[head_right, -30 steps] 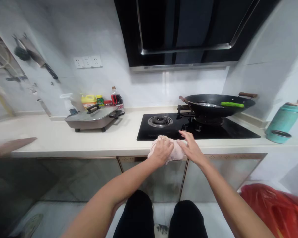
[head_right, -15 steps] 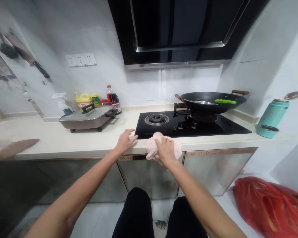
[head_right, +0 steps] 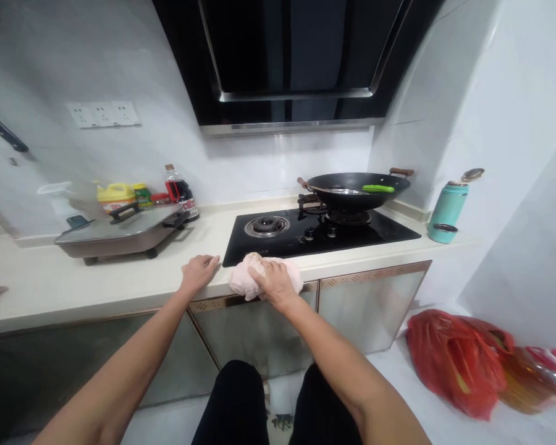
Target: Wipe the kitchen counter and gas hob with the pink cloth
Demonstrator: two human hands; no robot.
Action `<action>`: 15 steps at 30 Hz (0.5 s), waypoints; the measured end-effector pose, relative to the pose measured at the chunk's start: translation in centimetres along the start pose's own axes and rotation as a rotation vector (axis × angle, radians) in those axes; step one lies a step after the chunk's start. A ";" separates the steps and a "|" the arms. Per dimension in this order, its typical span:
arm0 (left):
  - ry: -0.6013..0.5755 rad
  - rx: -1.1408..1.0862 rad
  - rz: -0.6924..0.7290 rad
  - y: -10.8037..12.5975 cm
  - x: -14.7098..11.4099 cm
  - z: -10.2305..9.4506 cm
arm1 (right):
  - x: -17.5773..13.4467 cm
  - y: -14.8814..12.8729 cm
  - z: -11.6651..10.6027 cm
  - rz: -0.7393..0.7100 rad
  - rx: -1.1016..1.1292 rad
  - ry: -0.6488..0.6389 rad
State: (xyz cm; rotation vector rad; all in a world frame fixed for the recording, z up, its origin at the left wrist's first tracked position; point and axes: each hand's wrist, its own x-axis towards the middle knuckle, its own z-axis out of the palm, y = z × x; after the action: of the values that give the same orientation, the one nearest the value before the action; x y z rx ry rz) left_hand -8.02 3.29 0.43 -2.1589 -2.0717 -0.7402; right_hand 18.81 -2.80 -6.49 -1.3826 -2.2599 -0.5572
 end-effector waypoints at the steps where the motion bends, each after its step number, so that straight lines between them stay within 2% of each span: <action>1: -0.005 0.009 0.002 0.0 0.1 0.0 | -0.7 1.4 -0.2 0.008 -0.004 0.004; 7: -0.018 0.015 0.007 0.2 0.1 0.0 | -5.8 10.8 -2.1 0.083 -0.019 -0.006; 12: -0.023 0.023 0.023 0.4 -0.2 -0.2 | -11.1 19.2 -3.6 0.260 -0.072 -0.027; 15: -0.009 0.020 0.040 0.4 -0.3 -0.2 | -13.9 22.9 -4.8 0.326 -0.049 -0.017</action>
State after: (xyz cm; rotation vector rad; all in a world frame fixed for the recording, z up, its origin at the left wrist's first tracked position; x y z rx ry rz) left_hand -7.65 2.89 0.58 -2.1905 -2.0250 -0.7044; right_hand 45.84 -5.84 -7.67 -1.7397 -1.9849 -0.4932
